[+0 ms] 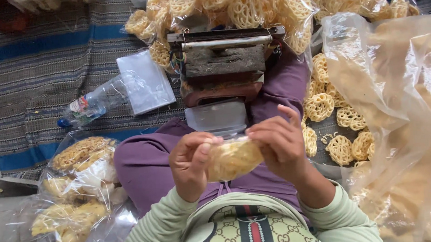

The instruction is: Packaging individual snacks into plastic bags and sealing them using a manual heat sealer

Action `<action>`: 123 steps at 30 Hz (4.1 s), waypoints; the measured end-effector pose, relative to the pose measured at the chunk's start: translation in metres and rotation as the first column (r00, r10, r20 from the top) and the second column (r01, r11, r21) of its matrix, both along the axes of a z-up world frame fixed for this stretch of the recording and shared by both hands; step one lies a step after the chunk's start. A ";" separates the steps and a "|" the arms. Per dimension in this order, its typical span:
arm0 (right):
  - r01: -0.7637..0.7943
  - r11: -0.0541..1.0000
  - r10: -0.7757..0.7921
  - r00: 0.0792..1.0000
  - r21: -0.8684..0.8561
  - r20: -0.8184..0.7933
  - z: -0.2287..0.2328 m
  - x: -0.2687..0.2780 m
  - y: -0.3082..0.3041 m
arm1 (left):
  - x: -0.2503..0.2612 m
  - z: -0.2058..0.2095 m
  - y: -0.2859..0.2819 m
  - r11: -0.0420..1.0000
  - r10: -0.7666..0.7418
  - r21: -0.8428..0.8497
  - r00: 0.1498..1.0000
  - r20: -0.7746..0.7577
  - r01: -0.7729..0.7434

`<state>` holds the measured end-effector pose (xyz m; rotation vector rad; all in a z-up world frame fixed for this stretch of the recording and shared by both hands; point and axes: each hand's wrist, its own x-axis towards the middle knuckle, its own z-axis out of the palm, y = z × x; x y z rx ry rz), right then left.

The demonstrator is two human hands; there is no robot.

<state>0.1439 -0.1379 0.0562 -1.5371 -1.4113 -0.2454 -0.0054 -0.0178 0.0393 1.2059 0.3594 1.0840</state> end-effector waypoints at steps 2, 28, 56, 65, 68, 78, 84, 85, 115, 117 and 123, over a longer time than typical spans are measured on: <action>0.020 1.000 -0.019 0.999 0.012 -0.047 -0.023 0.013 -0.014 | -0.011 -0.003 0.004 0.999 0.033 -0.018 0.999 0.001 -0.033; -0.118 0.964 0.249 0.085 0.238 -0.965 -0.002 0.045 0.049 | -0.084 -0.092 0.086 0.959 0.106 0.279 0.863 -0.493 0.041; 0.230 -0.057 -0.933 0.334 -0.972 0.133 -0.433 -0.026 -0.397 | 0.062 -0.300 0.085 0.741 0.279 0.027 -0.270 -0.921 0.671; 0.300 0.035 -0.685 0.702 -0.953 0.196 -0.264 0.090 -0.246 | 0.037 -0.382 0.121 0.872 0.314 0.467 0.564 -0.764 0.146; 0.312 0.174 -0.670 0.733 -0.934 0.120 -0.279 0.105 -0.225 | 0.026 -0.384 0.119 0.998 0.009 0.048 0.652 -0.758 0.042; 0.925 0.232 -0.689 -0.061 -0.300 -0.722 -0.332 0.161 -0.287 | 0.011 -0.212 0.101 0.901 -0.177 -0.430 0.862 -0.475 -0.052; 0.841 0.018 -0.966 -0.126 -0.541 -0.228 -0.455 0.194 -0.361 | 0.001 -0.153 0.080 0.945 -0.210 -0.323 0.853 -0.478 0.051; 0.841 0.033 -0.966 -0.112 -0.539 -0.233 -0.460 0.194 -0.361 | -0.004 -0.146 0.081 0.947 -0.195 -0.318 0.856 -0.478 0.038; 0.396 0.904 -0.327 0.396 -0.162 -0.858 -0.125 0.090 -0.108 | 0.023 -0.073 0.060 0.780 0.009 0.544 0.865 -0.502 0.308; 0.276 0.959 -0.210 0.571 -0.055 -0.794 -0.080 0.054 -0.069 | 0.045 -0.081 0.039 0.708 -0.054 0.570 0.836 -0.546 0.418; 0.271 0.944 -0.276 0.961 -0.187 0.002 -0.033 0.041 -0.049 | 0.053 -0.066 0.038 0.786 0.078 0.580 0.895 -0.439 0.216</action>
